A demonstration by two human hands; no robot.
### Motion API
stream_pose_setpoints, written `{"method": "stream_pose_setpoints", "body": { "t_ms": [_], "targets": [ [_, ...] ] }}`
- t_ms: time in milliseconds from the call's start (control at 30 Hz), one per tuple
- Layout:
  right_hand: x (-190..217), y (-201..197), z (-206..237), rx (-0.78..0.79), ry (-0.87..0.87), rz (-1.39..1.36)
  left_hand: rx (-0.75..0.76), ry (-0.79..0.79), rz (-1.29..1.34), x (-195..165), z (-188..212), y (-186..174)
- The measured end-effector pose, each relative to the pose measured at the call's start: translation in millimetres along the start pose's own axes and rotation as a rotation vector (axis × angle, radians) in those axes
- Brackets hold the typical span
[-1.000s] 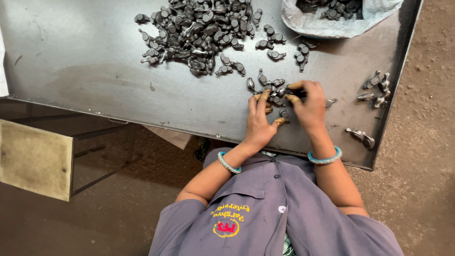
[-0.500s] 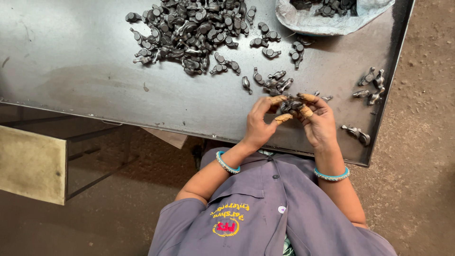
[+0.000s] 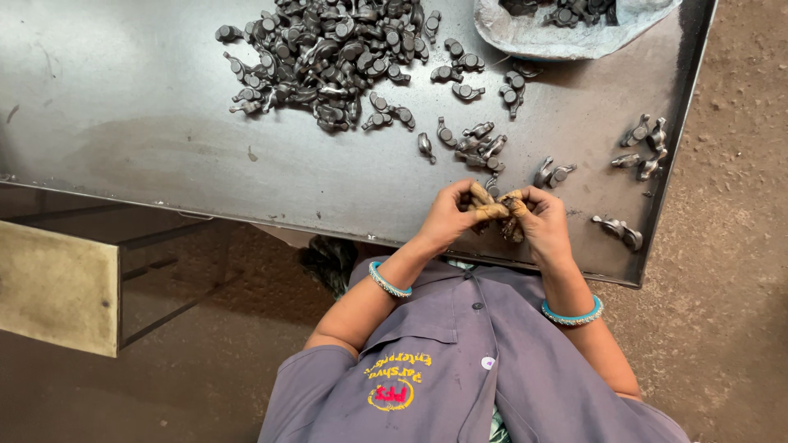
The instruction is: The person stands at a metal table sorting small dark metal castings. They pick up individual castings, turn and feel them in their hands, place acceptable pieces into a cloth sack on the table, and set others aside on the table surface.
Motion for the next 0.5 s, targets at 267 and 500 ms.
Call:
{"method": "stream_pose_setpoints", "body": {
  "t_ms": [267,500],
  "targets": [
    [54.6,23.8,16.3,-0.197,-0.414,0.637,-0.1,0.222,-0.151,-69.0,-50.9,6.4],
    [71.9,70.7,25.8,-0.198,-0.723,1.132,-0.037,0.242,0.178,-75.2,-54.3,23.3]
  ]
}}
Point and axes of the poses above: each hand's wrist, its own z-axis away from the middle knuckle, its own y-axis out of the palm, x = y × z, the point moved 4 cm from there along -z, towards the middle knuckle, and after that the axes turned 9 degrees about -x, right-handed, at the moved point
